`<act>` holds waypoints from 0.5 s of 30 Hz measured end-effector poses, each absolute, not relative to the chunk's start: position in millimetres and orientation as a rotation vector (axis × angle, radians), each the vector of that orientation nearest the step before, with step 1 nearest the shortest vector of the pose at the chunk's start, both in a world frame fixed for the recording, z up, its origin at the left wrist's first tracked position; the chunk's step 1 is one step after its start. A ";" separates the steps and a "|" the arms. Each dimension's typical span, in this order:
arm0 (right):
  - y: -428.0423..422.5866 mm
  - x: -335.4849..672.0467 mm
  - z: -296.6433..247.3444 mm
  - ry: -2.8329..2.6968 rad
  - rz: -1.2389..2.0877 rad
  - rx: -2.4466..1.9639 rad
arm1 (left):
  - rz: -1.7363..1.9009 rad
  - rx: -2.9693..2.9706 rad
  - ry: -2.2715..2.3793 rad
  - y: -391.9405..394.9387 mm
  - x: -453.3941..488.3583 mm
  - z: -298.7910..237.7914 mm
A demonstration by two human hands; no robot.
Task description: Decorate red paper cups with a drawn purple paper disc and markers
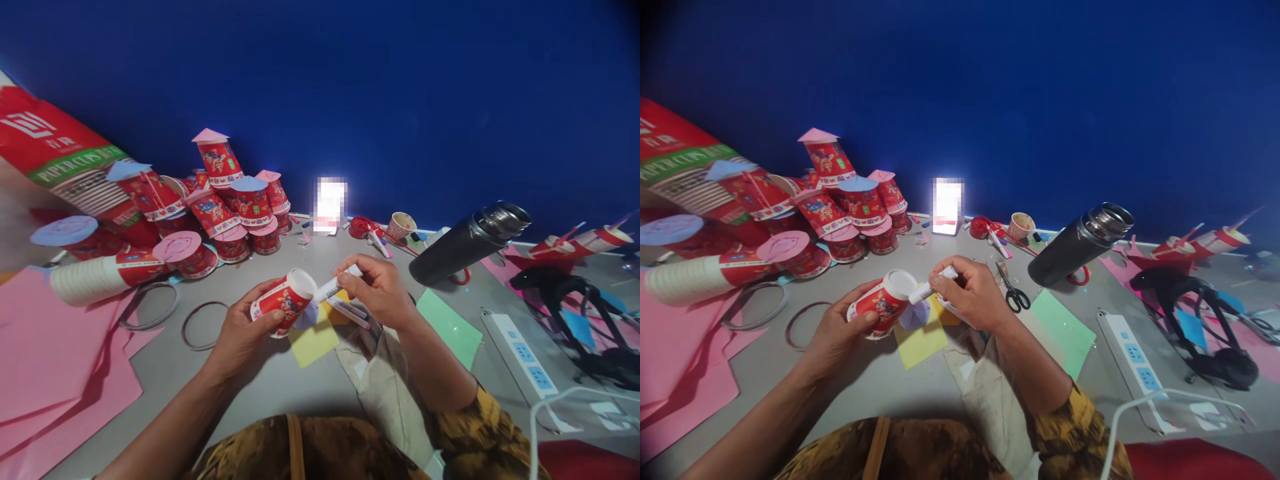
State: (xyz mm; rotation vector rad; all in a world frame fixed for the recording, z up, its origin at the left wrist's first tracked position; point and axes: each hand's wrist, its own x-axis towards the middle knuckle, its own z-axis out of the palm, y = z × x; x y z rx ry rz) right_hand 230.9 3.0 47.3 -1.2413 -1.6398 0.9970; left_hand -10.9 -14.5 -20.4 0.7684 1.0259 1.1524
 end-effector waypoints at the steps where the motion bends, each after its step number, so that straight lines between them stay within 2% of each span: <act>1: 1.3 229.1 48.3 -1.666 0.969 -1.229 | 1.127 0.811 1.068 -13.9 -11.7 -20.0; 7: -6.2 225.0 53.1 -1.832 0.784 -1.228 | 0.961 1.000 1.129 -12.8 -12.2 -11.2; 15: -2.6 228.7 51.0 -1.792 0.704 -1.270 | 0.965 1.236 1.065 -15.9 -11.2 -4.4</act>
